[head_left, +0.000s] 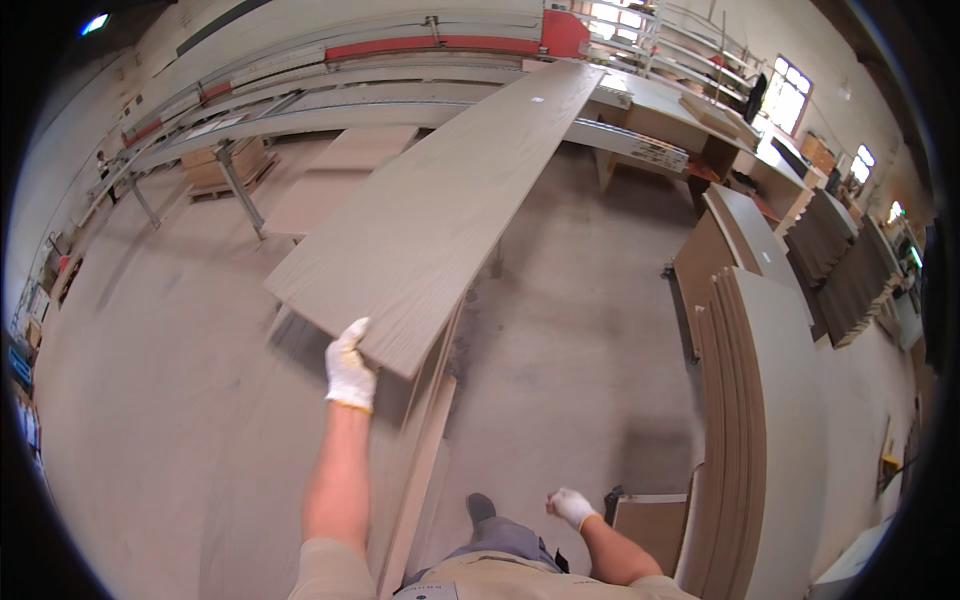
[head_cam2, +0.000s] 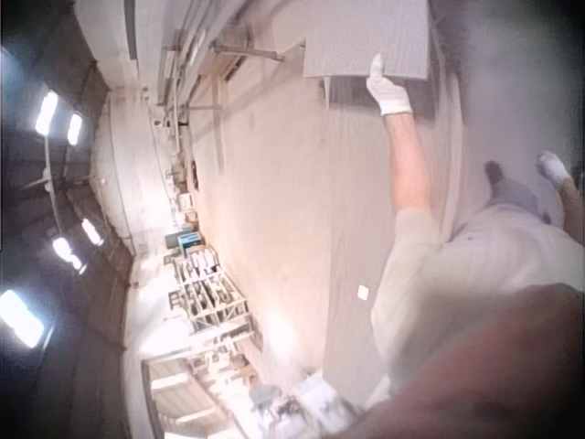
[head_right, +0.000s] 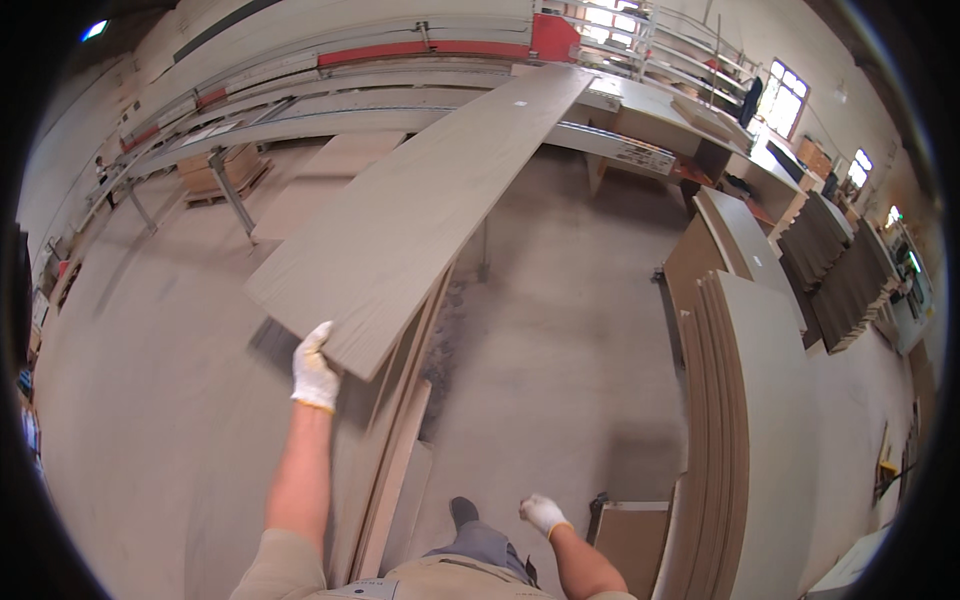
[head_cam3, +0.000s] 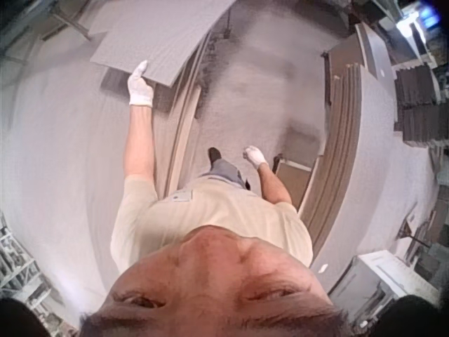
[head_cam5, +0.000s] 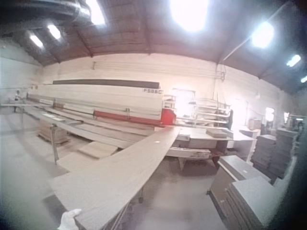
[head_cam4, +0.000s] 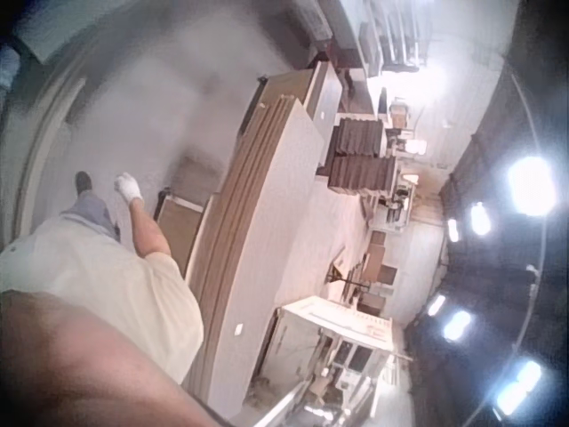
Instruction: The person repeatedly lifts large rectangular wood panels from a stack and places them onto a work table. The person handles each panel with gloved hands, aligns it on the table, and returns to the stack to repeat the process.
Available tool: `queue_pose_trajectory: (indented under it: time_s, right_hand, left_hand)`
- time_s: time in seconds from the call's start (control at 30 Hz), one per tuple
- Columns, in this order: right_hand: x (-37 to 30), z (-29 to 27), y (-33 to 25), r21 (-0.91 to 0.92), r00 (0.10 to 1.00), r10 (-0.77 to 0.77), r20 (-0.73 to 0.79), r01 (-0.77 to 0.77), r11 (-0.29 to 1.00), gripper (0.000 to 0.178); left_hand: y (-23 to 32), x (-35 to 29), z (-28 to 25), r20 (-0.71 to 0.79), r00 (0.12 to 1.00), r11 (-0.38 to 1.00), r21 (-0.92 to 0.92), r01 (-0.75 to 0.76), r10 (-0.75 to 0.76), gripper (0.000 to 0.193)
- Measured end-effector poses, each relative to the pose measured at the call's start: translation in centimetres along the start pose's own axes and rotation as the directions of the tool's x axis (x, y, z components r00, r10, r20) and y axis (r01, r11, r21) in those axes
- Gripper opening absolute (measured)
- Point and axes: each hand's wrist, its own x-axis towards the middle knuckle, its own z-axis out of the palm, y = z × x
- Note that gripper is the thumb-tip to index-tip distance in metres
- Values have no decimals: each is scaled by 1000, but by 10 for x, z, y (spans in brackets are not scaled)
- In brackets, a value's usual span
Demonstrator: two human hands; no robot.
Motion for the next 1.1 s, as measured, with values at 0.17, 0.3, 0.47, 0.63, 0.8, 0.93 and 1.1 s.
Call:
queue_pose_trajectory:
  time_s: [0.17,0.3,0.47,0.63,0.8,0.93,1.1]
  right_hand:
    - [37,-44,-174,687,973,-201,-117,225,691,29]
    - [31,-63,-314,898,947,-321,-18,156,411,63]
    - [-24,-78,-390,993,569,-822,30,77,90,86]
    - [-91,36,-415,961,944,-314,-103,176,213,65]
    - [-129,99,-354,958,932,-351,-89,177,225,44]
    - [-167,129,-338,963,945,-325,-49,130,234,45]
    - [-172,148,-321,969,950,-313,3,75,236,44]
  left_hand:
    - [81,-107,-116,-125,977,979,126,-157,173,36]
    - [102,-242,-175,-245,948,962,229,-149,205,37]
    - [132,-399,-223,-358,916,970,221,-103,179,44]
    - [132,-550,-294,-593,766,965,224,-137,246,46]
    - [144,-632,-327,-707,639,883,461,88,305,53]
    - [168,-678,-334,-821,518,610,543,578,240,56]
    - [173,-700,-349,-831,491,206,544,813,261,71]
